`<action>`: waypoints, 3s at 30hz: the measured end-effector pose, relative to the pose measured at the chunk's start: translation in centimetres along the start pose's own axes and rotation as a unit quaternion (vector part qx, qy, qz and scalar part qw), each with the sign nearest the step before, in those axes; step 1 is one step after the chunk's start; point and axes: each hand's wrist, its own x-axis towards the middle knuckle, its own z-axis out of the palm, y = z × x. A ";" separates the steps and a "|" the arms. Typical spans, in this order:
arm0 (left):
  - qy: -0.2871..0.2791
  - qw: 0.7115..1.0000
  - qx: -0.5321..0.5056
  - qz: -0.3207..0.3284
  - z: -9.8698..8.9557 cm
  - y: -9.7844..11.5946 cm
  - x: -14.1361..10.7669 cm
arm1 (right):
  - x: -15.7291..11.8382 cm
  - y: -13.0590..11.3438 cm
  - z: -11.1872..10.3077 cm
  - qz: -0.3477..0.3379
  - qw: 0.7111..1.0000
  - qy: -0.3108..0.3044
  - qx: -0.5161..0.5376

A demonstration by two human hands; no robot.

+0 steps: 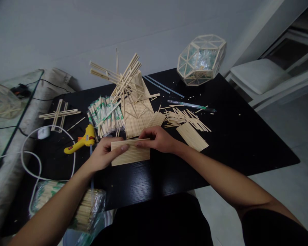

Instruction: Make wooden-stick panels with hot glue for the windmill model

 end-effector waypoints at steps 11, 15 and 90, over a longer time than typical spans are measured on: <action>-0.005 1.000 0.016 0.002 0.1 -0.5 -0.3 | 0.1 0.3 -0.2 0.022 0.999 0.024 -0.003; 0.043 0.999 0.010 0.000 0.1 -0.3 -0.3 | 0.2 0.2 0.0 0.038 0.997 -0.001 0.068; 0.042 0.998 0.039 -0.008 0.4 -0.6 -0.5 | 0.1 0.8 0.1 0.001 0.995 -0.040 0.087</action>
